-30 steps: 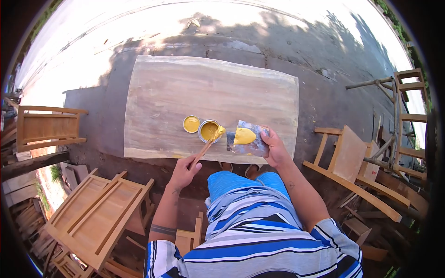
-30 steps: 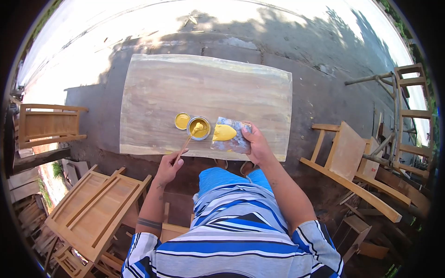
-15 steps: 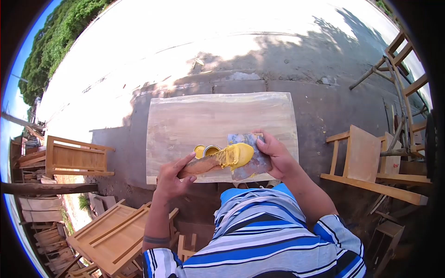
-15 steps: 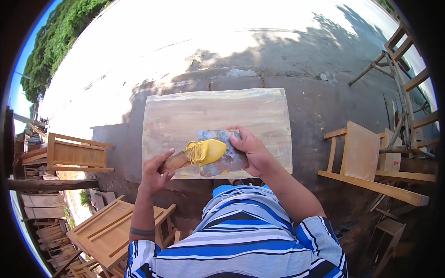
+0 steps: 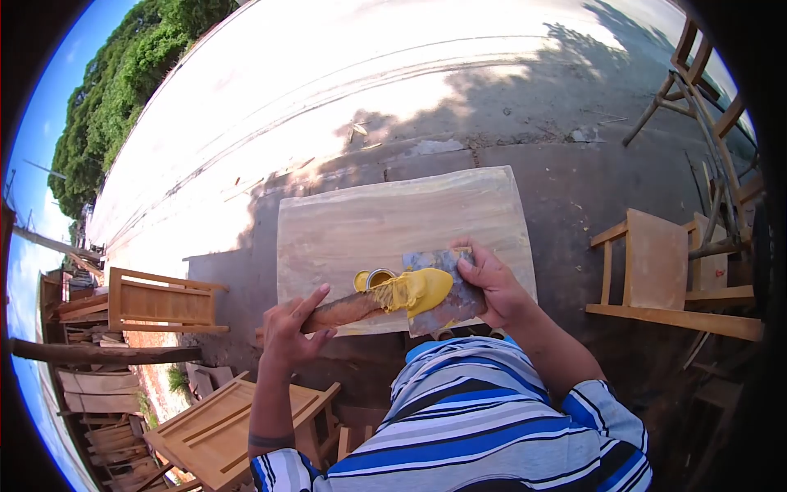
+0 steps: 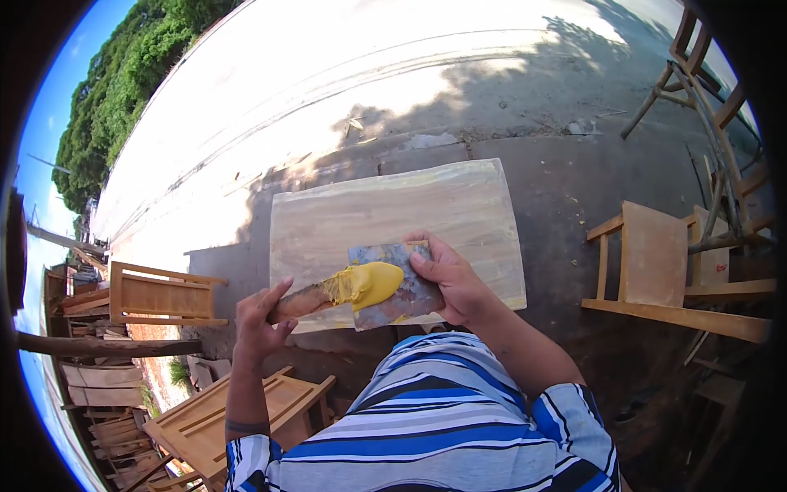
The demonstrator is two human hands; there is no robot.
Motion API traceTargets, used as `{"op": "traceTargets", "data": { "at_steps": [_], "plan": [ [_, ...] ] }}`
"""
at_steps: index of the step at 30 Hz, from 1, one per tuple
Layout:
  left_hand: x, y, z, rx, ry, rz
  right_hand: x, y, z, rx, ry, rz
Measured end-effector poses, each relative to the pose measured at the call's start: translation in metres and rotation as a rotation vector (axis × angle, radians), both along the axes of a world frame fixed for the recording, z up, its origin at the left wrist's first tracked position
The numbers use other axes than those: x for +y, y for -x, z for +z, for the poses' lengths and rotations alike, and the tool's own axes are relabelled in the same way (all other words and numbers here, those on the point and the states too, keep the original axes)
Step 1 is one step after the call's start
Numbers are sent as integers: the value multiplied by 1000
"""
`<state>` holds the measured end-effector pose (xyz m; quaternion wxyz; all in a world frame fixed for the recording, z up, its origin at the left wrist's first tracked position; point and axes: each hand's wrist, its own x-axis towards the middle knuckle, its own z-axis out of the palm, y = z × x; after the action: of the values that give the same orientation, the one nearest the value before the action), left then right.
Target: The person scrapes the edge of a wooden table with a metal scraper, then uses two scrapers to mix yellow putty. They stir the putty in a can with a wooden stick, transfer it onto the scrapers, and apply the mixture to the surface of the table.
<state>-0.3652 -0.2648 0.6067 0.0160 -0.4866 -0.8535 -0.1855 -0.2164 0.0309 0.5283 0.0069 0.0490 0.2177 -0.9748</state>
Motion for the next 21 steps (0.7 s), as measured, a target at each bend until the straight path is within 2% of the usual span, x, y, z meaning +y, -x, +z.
{"op": "traceTargets", "data": {
  "at_steps": [10, 21],
  "plan": [
    [-3, -12, 23, 126, 106, 37, -2, -1, -2, -17, -7, -6],
    [-1, -30, 26, 35, 34, 135, 0, -2, 4, 39, -103, -130]
  ]
}}
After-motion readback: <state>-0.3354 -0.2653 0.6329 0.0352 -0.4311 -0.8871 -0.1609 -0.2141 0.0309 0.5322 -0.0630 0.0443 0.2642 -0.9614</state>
